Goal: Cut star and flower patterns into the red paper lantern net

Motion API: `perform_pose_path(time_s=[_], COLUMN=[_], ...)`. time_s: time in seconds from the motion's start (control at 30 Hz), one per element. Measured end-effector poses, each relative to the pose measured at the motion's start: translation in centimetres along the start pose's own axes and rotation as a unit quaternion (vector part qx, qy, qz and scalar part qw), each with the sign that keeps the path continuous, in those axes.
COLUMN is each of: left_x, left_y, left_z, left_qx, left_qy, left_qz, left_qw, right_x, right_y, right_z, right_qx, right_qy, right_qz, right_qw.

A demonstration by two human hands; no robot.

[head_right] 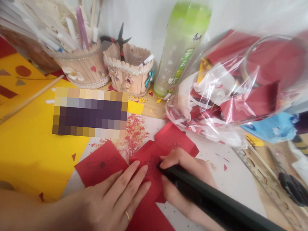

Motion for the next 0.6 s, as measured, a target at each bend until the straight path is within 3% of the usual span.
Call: perform_pose_path(time_s=[0.6], left_x=[-0.1], left_y=[0.0], left_z=[-0.2], left_qx=[0.006], left_qy=[-0.014], left_qz=[0.024], left_qw=[1.000], right_x=[-1.3], right_y=[-0.2], right_z=[0.0], right_qx=[0.081], right_qy=[-0.074], right_qz=[-0.031], right_qw=[0.993])
Point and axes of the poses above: each hand's wrist, its own z-axis towards the middle knuckle, its own x-axis out of the back of the hand, y = z × x, the point moved 7 cm from there along z, towards the middle knuckle, and after that the axes turned 8 degrees about z, right-handed, at the moved point
